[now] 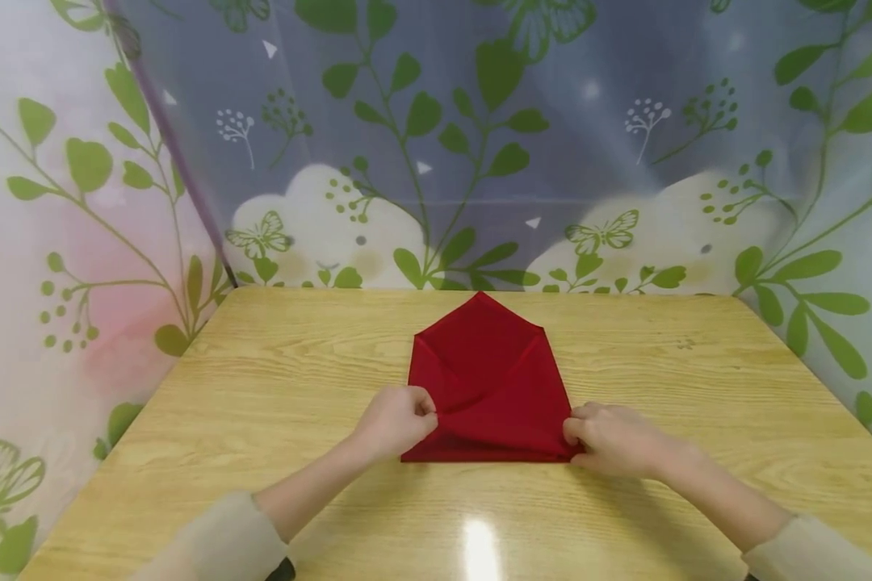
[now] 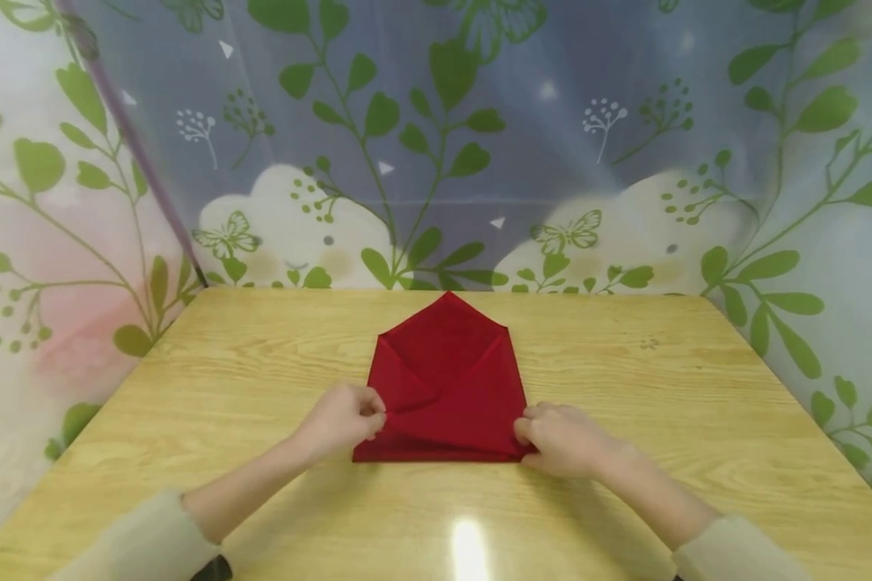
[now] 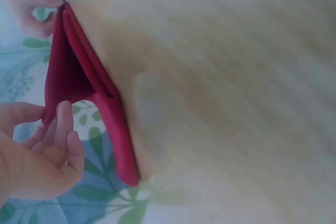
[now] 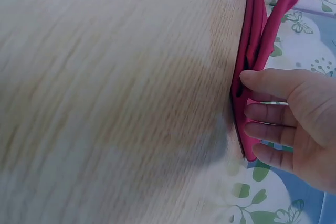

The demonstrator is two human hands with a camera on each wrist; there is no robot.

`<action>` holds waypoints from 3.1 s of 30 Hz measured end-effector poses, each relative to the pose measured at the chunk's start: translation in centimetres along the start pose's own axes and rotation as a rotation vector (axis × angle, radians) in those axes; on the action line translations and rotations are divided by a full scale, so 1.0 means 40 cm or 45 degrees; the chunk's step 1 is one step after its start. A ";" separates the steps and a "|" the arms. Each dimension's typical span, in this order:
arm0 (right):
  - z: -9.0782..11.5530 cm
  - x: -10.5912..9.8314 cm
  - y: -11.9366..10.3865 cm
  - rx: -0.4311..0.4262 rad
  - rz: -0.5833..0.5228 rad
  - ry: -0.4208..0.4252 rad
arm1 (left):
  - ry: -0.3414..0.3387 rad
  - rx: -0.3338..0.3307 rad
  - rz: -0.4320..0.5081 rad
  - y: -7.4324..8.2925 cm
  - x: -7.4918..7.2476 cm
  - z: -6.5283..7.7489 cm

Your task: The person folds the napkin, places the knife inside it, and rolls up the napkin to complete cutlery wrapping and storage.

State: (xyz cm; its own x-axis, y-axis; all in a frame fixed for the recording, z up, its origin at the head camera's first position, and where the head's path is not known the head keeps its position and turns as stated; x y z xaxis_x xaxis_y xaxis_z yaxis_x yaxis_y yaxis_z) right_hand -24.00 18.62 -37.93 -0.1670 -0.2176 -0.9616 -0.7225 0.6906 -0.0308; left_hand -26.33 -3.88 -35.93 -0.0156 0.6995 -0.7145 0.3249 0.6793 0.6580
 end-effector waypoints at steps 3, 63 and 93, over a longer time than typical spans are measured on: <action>-0.002 0.001 -0.006 -0.007 -0.016 -0.005 | -0.006 -0.006 -0.045 -0.017 0.001 0.007; 0.002 -0.001 -0.022 -0.100 0.031 0.037 | -0.179 0.144 -0.392 -0.083 0.027 0.040; -0.013 0.010 -0.101 -0.413 0.300 0.236 | 0.031 1.096 -1.070 0.033 0.106 0.108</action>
State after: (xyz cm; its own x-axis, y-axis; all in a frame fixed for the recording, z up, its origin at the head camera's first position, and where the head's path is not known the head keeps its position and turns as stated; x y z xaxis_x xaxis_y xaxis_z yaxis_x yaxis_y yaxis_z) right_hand -21.50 15.39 -38.05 -0.4484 -0.2207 -0.8661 -0.8188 0.4902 0.2990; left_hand -21.89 -0.98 -39.10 -0.5402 0.1196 -0.8330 0.7293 0.5604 -0.3925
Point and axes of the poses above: each hand's wrist, its own z-axis away from the middle knuckle, its own x-axis out of the palm, y = z × x, the point moved 8 cm from there along -z, towards the middle knuckle, and after that the axes turned 13 degrees about y, right-handed, at the moved point
